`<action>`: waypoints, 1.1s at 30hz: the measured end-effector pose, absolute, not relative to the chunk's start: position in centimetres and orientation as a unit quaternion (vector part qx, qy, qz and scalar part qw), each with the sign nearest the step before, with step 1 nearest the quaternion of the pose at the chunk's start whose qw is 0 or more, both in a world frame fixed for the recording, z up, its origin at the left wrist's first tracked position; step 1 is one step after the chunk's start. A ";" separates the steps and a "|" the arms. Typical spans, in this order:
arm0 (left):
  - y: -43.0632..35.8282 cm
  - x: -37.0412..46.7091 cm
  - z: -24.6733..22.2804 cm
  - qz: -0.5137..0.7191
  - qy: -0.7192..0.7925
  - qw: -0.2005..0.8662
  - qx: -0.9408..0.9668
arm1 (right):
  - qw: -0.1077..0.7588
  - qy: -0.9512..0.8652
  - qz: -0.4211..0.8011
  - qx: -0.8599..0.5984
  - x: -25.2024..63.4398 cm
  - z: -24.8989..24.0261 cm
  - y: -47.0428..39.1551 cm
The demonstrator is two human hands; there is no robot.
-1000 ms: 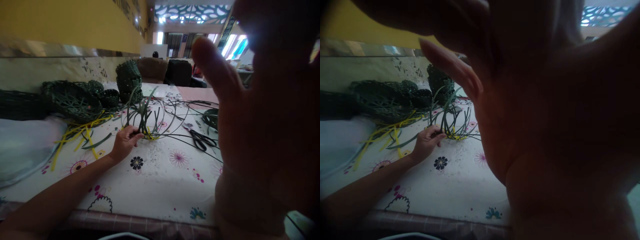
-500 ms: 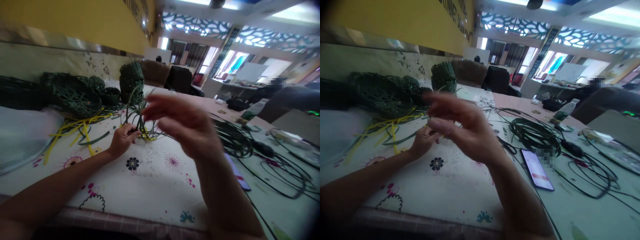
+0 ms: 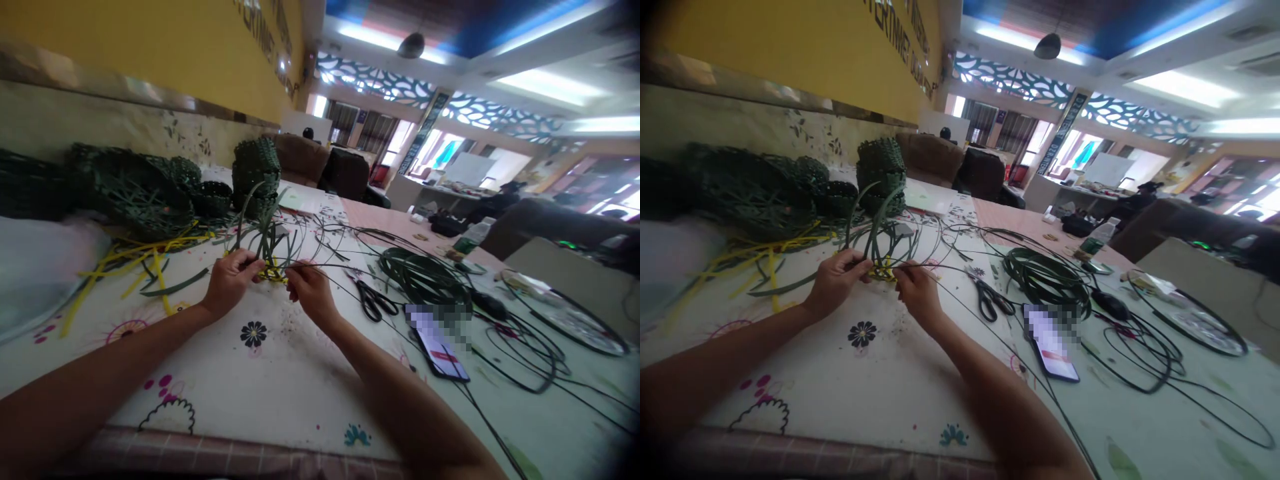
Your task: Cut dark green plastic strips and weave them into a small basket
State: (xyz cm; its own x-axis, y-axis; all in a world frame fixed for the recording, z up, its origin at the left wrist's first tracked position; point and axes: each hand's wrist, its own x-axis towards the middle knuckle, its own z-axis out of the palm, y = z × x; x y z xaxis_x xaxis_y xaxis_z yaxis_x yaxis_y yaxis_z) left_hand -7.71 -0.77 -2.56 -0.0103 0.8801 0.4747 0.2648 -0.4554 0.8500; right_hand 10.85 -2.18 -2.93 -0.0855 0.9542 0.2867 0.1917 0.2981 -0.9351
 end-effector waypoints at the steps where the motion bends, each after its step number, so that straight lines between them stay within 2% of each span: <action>1: -0.8 -7.7 -2.6 0.553 0.441 0.272 0.652 | 0.523 -0.644 0.366 -0.422 10.8 -3.0 -2.2; 4: -1.0 -7.7 -2.6 0.546 0.437 0.254 0.668 | 0.546 -0.708 0.284 -0.345 10.8 -3.2 -2.3; 7: -1.1 -7.6 -2.7 0.539 0.428 0.258 0.678 | 0.526 -0.781 0.186 -0.280 11.1 -2.9 -2.1; 12: -1.4 -7.4 -2.6 0.531 0.431 0.279 0.674 | 0.480 -0.835 0.162 -0.213 11.9 -2.2 -1.5; 14: -1.5 -7.3 -2.5 0.526 0.431 0.279 0.679 | 0.427 -0.864 0.111 -0.242 12.4 -1.6 -1.5; 19: -1.6 -7.2 -2.5 0.519 0.419 0.267 0.695 | 0.227 -0.914 -0.052 -0.333 13.3 0.2 -2.3; 21: -1.5 -7.1 -2.5 0.520 0.421 0.270 0.692 | 0.190 -0.914 -0.082 -0.349 13.2 0.6 -2.5; 31: -1.6 -6.3 -2.9 0.534 0.427 0.279 0.674 | 0.295 -0.861 -0.013 -0.415 11.4 -0.3 -2.5; 33: -1.6 -6.3 -3.0 0.536 0.430 0.275 0.673 | 0.343 -0.837 0.034 -0.424 11.2 -0.3 -2.5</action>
